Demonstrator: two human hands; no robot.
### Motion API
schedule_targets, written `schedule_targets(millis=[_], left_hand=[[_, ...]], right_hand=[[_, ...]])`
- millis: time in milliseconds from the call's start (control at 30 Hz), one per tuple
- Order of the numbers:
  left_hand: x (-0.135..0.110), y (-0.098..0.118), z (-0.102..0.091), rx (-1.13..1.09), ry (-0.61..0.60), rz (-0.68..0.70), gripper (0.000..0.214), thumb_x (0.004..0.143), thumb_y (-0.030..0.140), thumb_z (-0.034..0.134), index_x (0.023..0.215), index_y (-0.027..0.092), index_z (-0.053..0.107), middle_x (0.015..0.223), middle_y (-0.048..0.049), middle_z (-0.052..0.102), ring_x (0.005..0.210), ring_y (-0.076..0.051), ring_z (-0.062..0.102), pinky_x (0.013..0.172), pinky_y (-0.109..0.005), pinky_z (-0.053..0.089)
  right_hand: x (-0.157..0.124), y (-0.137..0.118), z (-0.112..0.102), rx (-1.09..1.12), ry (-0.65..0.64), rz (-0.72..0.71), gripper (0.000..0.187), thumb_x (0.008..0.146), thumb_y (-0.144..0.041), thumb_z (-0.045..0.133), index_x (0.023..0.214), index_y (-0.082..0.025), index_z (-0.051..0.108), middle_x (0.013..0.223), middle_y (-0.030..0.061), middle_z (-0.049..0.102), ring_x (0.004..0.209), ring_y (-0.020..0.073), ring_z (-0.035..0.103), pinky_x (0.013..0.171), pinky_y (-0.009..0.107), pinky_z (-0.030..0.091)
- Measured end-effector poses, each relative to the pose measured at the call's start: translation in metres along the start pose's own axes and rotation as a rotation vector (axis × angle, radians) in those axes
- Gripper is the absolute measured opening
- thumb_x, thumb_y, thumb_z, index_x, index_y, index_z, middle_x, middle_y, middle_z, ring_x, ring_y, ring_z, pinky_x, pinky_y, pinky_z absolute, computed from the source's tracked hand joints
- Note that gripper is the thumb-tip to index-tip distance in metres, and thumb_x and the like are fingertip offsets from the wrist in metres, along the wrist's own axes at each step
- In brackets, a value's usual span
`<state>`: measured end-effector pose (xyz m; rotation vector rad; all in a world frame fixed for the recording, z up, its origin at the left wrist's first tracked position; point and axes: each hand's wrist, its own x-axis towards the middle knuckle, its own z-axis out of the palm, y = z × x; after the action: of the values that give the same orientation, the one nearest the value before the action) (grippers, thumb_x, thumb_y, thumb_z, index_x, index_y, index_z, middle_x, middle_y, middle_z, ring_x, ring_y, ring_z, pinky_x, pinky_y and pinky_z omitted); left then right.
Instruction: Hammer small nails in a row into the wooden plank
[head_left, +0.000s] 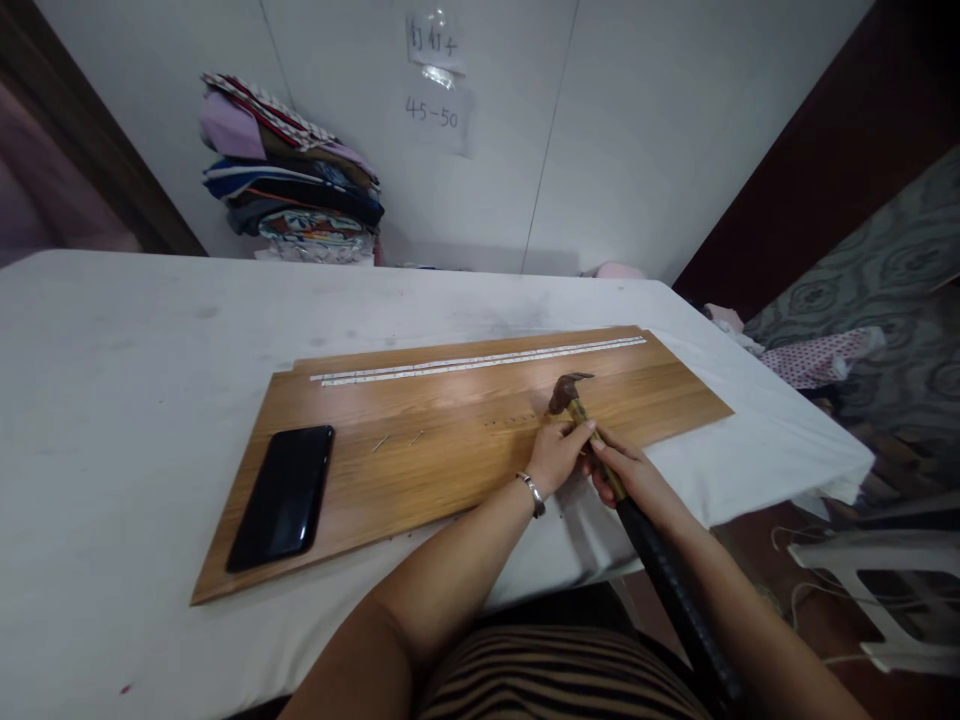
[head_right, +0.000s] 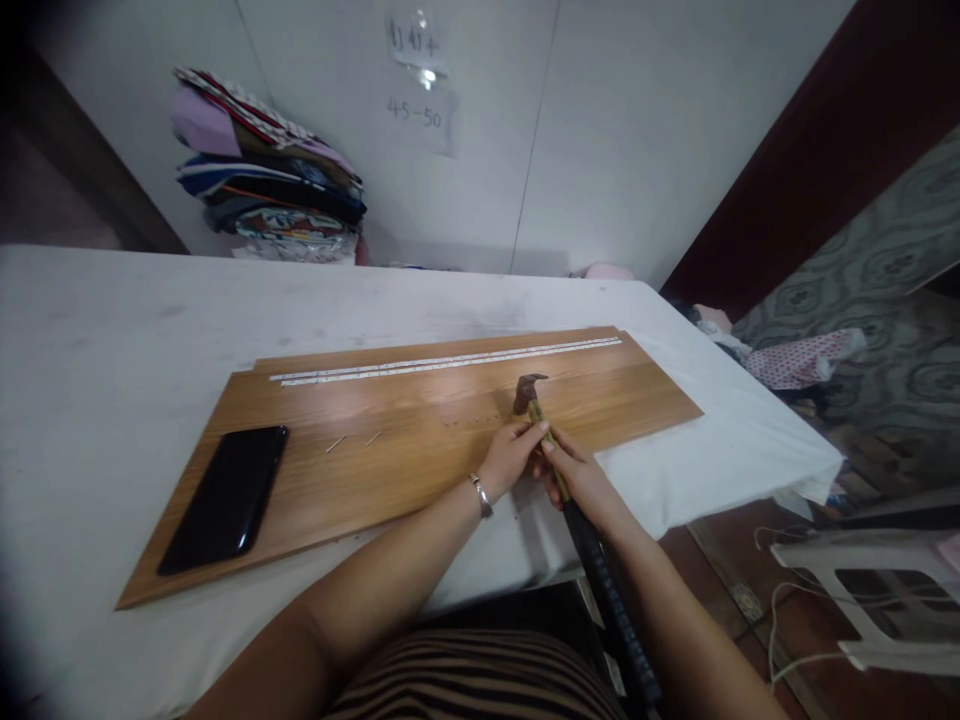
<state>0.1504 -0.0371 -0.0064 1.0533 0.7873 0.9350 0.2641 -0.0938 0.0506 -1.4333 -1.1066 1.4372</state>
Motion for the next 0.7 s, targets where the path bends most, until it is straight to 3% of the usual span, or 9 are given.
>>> schedule_targets(millis=[700], left_hand=[[0.0004,-0.0029,-0.0003,0.050,0.026,0.006,0.051,0.085,0.063,0.061,0.064,0.017,0.057,0.047,0.0006,0.054,0.040,-0.010,0.049,0.044,-0.022,0.036]], right_hand=[[0.0012,0.0035,-0.0010,0.020,-0.005,0.017,0.061,0.077,-0.058,0.072,0.124,-0.020,0.062,0.068,-0.0031,0.064,0.036,0.0079,0.046,0.034,0.021,0.034]])
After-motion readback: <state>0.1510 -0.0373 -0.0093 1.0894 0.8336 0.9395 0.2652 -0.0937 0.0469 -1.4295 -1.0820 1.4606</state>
